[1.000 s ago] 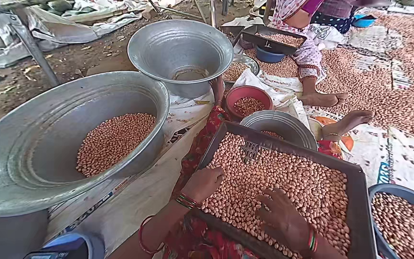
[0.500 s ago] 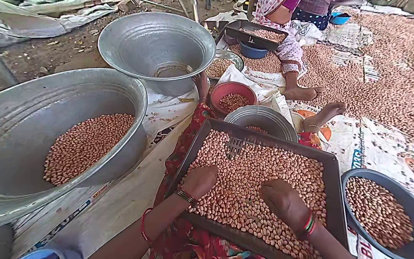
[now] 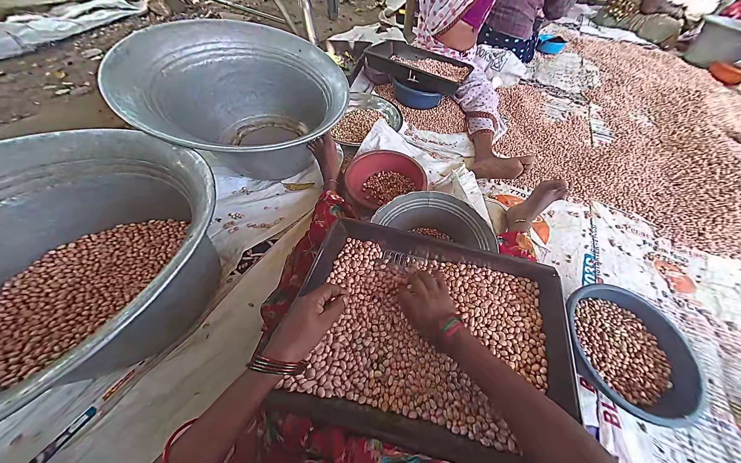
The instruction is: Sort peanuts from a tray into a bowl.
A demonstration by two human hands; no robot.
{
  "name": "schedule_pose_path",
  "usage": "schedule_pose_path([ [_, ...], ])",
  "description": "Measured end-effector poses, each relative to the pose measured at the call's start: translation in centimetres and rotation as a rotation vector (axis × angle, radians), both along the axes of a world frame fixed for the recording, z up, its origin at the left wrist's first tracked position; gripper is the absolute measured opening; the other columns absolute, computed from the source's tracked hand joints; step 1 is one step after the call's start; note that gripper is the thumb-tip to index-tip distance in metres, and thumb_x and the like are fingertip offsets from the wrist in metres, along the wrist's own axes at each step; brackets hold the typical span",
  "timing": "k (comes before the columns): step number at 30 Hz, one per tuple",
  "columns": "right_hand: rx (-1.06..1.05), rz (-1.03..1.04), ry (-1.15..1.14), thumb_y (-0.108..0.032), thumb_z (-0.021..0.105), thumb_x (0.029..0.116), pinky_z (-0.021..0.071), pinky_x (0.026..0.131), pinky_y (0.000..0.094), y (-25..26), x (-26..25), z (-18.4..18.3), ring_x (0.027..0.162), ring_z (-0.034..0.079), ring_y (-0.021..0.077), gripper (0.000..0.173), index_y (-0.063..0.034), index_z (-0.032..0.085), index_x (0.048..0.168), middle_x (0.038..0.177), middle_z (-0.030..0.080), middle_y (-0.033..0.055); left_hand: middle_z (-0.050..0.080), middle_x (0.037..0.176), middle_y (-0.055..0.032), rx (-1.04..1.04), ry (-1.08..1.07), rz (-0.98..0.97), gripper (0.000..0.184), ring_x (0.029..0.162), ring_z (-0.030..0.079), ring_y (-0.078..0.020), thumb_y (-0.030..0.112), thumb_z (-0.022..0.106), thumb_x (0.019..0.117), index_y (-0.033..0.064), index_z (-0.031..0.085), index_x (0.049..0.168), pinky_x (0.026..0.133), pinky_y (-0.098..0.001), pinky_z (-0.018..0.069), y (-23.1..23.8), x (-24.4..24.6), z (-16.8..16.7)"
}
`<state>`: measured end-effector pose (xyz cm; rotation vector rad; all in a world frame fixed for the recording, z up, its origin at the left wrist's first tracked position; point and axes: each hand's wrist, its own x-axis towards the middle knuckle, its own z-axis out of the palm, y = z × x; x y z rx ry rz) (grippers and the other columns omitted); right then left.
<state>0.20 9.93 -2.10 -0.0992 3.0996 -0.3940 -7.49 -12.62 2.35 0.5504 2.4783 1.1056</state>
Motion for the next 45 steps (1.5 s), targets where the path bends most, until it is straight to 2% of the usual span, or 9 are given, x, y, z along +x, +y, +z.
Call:
schedule_pose_path([
  [4,0.085,-0.359,0.06,-0.012,0.056,0.1016,0.0395,0.101,0.0745,6.7,3.9,2.0,0.125,0.055,0.0584,0.03,0.0033,0.071,0.123,0.132,0.061,0.036,0.065,0.093,-0.0076,0.012,-0.05,0.045,0.022,0.078,0.055,-0.0113,0.016,0.054,0.1058,0.0013,0.067,0.115,0.075,-0.0327,0.0459,-1.3,-0.4,-0.2],
  [8,0.121,-0.566,0.068,-0.007,0.049,0.1051,0.0501,0.081,0.0722,9.7,5.9,3.9,0.105,0.065,0.0596,0.031,0.0043,0.066,0.129,0.13,0.061,0.0371,0.07,0.102,-0.0189,-0.141,-0.077,-0.131,0.03,0.088,0.065,-0.0289,0.02,0.051,0.1078,0.0007,0.067,0.124,0.083,-0.0485,0.0503,-0.1,-0.4,0.4],
  [16,-0.105,-0.337,0.346,-0.003,0.056,0.0989,0.0517,0.086,0.0669,7.4,6.9,6.1,0.099,0.07,0.052,0.023,0.0106,0.073,0.105,0.103,0.072,0.0318,0.067,0.124,-0.0263,-0.601,-0.1,-0.536,0.039,0.119,0.063,-0.0453,0.024,0.037,0.1123,0.0033,0.057,0.139,0.099,-0.062,0.0469,4.0,1.1,-0.8],
  [25,0.019,0.127,-0.056,0.0,0.059,0.0953,0.0568,0.079,0.0571,-1.8,5.3,0.5,0.095,0.073,0.0436,0.019,0.0041,0.075,0.105,0.102,0.074,0.0248,0.067,0.122,-0.027,-0.449,-0.199,-0.552,0.04,0.117,0.064,-0.0442,0.026,0.04,0.1121,-0.0009,0.06,0.135,0.101,-0.0612,0.0461,5.4,2.6,-1.5],
  [28,0.089,0.179,-0.239,0.001,0.055,0.0978,0.0537,0.086,0.0573,-2.9,4.5,0.9,0.104,0.069,0.0452,0.023,0.0067,0.071,0.113,0.113,0.07,0.0274,0.067,0.116,-0.0241,-0.285,-0.317,-0.387,0.039,0.105,0.066,-0.0367,0.026,0.044,0.1113,-0.0019,0.061,0.132,0.096,-0.0546,0.0482,4.9,2.6,-2.1],
  [33,0.019,0.093,-0.625,-0.005,0.043,0.1064,0.0444,0.103,0.0603,-3.1,1.3,4.3,0.127,0.058,0.0445,0.033,0.0065,0.059,0.133,0.136,0.059,0.0275,0.05,0.072,0.0007,0.164,-0.48,0.045,0.023,0.057,0.043,-0.0055,0.017,0.051,0.1085,-0.0012,0.065,0.109,0.056,-0.0224,0.0385,4.9,2.7,-3.5],
  [38,-0.104,-0.209,0.564,-0.008,0.063,0.095,0.0586,0.079,0.0519,-1.1,-3.4,6.1,0.093,0.074,0.0412,0.022,0.0048,0.075,0.109,0.101,0.075,0.0228,0.043,0.055,0.0078,0.482,-0.559,0.273,0.021,0.04,0.038,0.0013,0.011,0.043,0.1099,-0.0005,0.061,0.108,0.04,-0.0134,0.0323,5.2,3.5,-3.6],
  [42,-0.262,-0.244,-0.096,-0.02,0.045,0.1095,0.0401,0.113,0.0515,-0.5,-7.6,7.7,0.137,0.053,0.0376,0.041,0.0008,0.056,0.143,0.144,0.058,0.0225,0.045,0.052,0.0094,0.692,-0.457,0.41,0.024,0.038,0.039,0.0026,0.009,0.038,0.1098,0.0023,0.06,0.102,0.038,-0.0126,0.034,5.3,3.2,-4.0],
  [45,-0.25,-0.155,-0.25,-0.028,0.051,0.1069,0.0304,0.117,0.0612,-2.8,-8.3,2.5,0.145,0.041,0.0417,0.047,-0.0074,0.052,0.15,0.154,0.048,0.0227,0.047,0.052,0.0134,0.867,-0.324,0.473,0.026,0.037,0.04,0.0054,0.008,0.036,0.1083,0.0082,0.06,0.097,0.037,-0.0104,0.0353,5.2,2.9,-4.1],
])
